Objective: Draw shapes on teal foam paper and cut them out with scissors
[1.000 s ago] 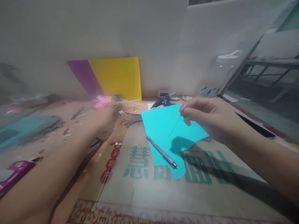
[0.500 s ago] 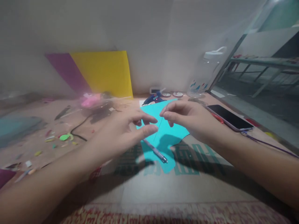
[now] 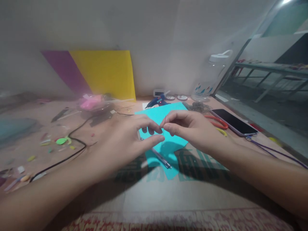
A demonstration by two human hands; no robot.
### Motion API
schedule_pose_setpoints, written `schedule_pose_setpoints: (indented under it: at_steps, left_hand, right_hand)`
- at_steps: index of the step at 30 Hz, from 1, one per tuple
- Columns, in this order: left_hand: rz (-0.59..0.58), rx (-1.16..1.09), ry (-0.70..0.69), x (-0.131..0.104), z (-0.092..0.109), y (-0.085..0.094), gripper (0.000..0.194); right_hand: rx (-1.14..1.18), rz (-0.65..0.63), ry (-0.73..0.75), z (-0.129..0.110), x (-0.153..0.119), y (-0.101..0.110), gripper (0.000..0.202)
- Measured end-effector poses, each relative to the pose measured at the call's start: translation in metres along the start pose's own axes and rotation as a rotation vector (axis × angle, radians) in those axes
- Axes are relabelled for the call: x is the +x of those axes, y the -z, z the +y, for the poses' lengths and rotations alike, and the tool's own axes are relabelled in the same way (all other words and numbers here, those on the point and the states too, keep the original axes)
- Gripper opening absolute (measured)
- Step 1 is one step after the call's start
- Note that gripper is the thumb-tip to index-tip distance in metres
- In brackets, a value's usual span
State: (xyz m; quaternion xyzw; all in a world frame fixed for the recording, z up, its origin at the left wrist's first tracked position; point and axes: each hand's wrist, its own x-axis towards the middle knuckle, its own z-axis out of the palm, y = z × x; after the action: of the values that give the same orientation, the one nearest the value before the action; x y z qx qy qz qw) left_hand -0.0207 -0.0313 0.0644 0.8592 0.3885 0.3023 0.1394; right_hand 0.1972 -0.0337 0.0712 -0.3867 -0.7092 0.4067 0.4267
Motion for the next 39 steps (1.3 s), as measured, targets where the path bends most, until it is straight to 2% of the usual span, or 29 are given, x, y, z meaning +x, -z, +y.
schedule_pose_setpoints:
  at_steps: [11,15,20,25,31,39]
  left_hand:
    - [0.008,-0.071,-0.042,0.001,0.002,-0.003,0.012]
    - [0.028,-0.093,0.019,0.004,0.004,0.003,0.017]
    - [0.131,-0.218,0.155,0.012,0.001,0.007,0.025]
    - [0.135,-0.32,0.141,0.013,-0.003,0.005,0.027]
    - [0.143,-0.275,0.129,0.011,0.004,0.004,0.026]
    - [0.092,-0.188,0.131,0.01,0.004,0.006,0.027]
  right_hand:
    - [0.04,-0.041,0.016,-0.001,-0.003,-0.003,0.011]
    - [0.032,0.011,0.05,0.003,0.001,0.001,0.016]
    - [-0.085,-0.094,-0.064,0.011,0.007,0.004,0.016]
    - [-0.074,-0.132,-0.056,0.013,0.003,-0.002,0.016]
    - [-0.003,-0.129,-0.103,0.016,0.003,-0.005,0.013]
    - [0.078,-0.166,-0.145,0.016,0.005,-0.003,0.016]
